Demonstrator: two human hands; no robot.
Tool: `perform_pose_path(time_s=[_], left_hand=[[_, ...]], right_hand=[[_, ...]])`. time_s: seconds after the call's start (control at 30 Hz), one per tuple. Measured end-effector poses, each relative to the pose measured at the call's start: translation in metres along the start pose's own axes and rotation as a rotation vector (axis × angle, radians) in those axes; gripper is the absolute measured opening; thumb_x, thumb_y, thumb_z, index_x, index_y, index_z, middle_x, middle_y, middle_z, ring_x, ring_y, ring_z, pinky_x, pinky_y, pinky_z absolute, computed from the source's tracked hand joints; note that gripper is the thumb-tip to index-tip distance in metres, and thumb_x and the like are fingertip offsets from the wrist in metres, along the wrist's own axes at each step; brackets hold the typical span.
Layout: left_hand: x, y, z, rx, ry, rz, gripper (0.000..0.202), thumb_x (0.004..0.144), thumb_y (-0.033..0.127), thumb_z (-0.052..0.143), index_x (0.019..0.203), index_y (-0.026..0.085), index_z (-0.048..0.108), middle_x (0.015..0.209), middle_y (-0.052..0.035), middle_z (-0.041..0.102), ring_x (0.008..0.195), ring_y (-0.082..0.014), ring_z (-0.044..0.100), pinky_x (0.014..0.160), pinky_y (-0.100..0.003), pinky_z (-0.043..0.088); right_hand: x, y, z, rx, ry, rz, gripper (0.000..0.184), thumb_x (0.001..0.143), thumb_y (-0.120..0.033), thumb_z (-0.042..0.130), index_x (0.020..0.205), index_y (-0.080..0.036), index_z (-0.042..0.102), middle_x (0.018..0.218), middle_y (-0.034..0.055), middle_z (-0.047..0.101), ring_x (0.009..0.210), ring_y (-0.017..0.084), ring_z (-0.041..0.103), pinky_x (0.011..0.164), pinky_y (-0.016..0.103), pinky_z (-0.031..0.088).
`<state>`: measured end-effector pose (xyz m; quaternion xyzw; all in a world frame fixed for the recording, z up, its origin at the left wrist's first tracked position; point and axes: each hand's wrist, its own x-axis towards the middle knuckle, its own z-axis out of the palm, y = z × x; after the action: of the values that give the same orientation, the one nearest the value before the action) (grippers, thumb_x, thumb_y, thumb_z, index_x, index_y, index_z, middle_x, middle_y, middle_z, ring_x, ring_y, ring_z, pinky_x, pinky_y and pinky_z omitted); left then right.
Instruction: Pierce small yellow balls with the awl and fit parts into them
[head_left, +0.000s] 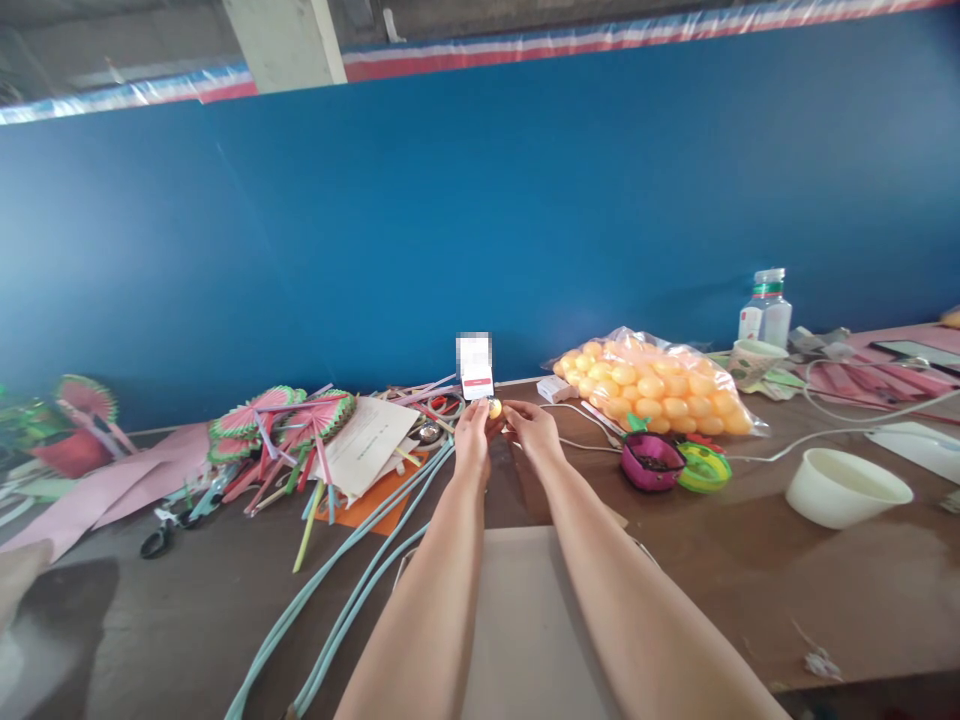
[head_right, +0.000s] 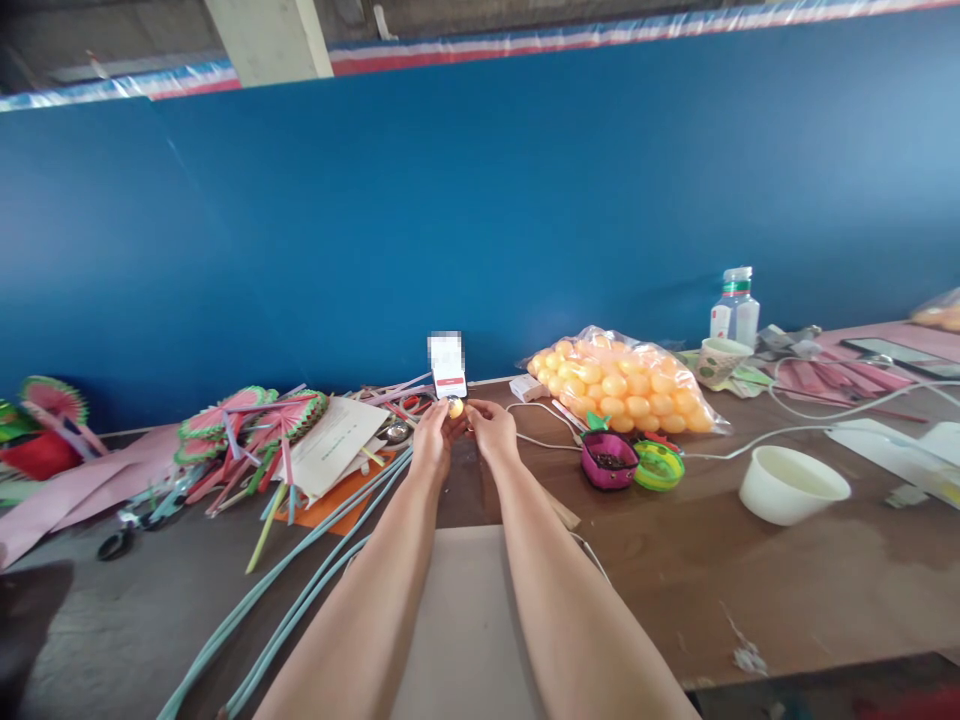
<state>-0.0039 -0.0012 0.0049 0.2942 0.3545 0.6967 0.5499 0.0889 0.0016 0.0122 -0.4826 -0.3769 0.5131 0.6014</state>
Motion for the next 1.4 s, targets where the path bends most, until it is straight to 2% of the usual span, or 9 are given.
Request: perform_pose_path(time_s=[0.17, 0.3, 0.4, 0.53, 0.63, 0.97, 1.4], left_hand=[[0.0, 0.0, 0.0, -0.033, 0.005, -0.016, 0.027, 0.073, 0.037, 0.071, 0.089, 0.015, 0.065, 0.086, -0.007, 0.067, 0.077, -0.017, 0.066, 0.069, -0.027, 0.05], [0.001, 0.0, -0.001, -0.059, 0.09, -0.039, 0.024, 0.073, 0.031, 0.07, 0.09, 0.016, 0.063, 0.086, -0.0064, 0.067, 0.075, -0.016, 0.066, 0.068, -0.026, 0.05], [0.003, 0.0, -0.003, -0.073, 0.138, -0.059, 0.025, 0.072, 0.03, 0.07, 0.092, 0.017, 0.063, 0.085, -0.0054, 0.067, 0.074, -0.0147, 0.065, 0.067, -0.025, 0.048], [0.004, -0.001, -0.004, -0.061, 0.118, -0.054, 0.029, 0.068, 0.031, 0.072, 0.091, 0.016, 0.062, 0.079, -0.0036, 0.065, 0.067, -0.0129, 0.062, 0.065, -0.025, 0.046], [0.003, -0.001, -0.004, -0.056, 0.113, -0.049, 0.032, 0.065, 0.033, 0.073, 0.09, 0.016, 0.062, 0.074, -0.0017, 0.063, 0.062, -0.0112, 0.059, 0.063, -0.024, 0.044], [-0.002, 0.003, 0.001, -0.047, 0.082, -0.06, 0.028, 0.071, 0.034, 0.071, 0.087, 0.014, 0.062, 0.069, -0.0028, 0.063, 0.059, -0.011, 0.059, 0.059, -0.023, 0.044], [-0.003, 0.004, 0.001, -0.028, 0.061, -0.048, 0.03, 0.069, 0.037, 0.074, 0.082, 0.013, 0.061, 0.068, -0.0019, 0.061, 0.058, -0.0107, 0.057, 0.058, -0.023, 0.043]], right_hand=[[0.0, 0.001, 0.0, -0.006, 0.005, -0.024, 0.018, 0.061, -0.028, 0.074, 0.073, -0.017, 0.066, 0.054, -0.0034, 0.056, 0.05, 0.009, 0.053, 0.049, 0.021, 0.05], [-0.002, -0.002, -0.001, 0.013, 0.003, -0.064, 0.02, 0.061, -0.031, 0.074, 0.075, -0.017, 0.067, 0.054, -0.0038, 0.057, 0.047, 0.008, 0.05, 0.047, 0.02, 0.046], [-0.006, -0.005, -0.001, 0.034, -0.055, -0.065, 0.024, 0.06, -0.034, 0.075, 0.077, -0.018, 0.07, 0.058, -0.0022, 0.061, 0.05, 0.009, 0.052, 0.05, 0.022, 0.047], [-0.009, -0.006, 0.0, 0.05, -0.177, -0.019, 0.025, 0.06, -0.034, 0.076, 0.078, -0.019, 0.071, 0.067, 0.0002, 0.067, 0.059, 0.011, 0.058, 0.056, 0.023, 0.049], [-0.011, -0.007, 0.0, 0.084, -0.22, 0.011, 0.024, 0.059, -0.033, 0.077, 0.077, -0.019, 0.07, 0.065, -0.0007, 0.066, 0.059, 0.011, 0.057, 0.056, 0.022, 0.048], [-0.003, 0.002, -0.002, 0.13, -0.225, 0.057, 0.027, 0.057, -0.032, 0.079, 0.078, -0.019, 0.067, 0.067, -0.002, 0.066, 0.054, 0.007, 0.053, 0.051, 0.019, 0.045], [-0.003, 0.0, -0.004, 0.203, -0.266, 0.112, 0.032, 0.051, -0.031, 0.084, 0.075, -0.018, 0.068, 0.07, -0.0008, 0.068, 0.053, 0.007, 0.052, 0.049, 0.018, 0.044]])
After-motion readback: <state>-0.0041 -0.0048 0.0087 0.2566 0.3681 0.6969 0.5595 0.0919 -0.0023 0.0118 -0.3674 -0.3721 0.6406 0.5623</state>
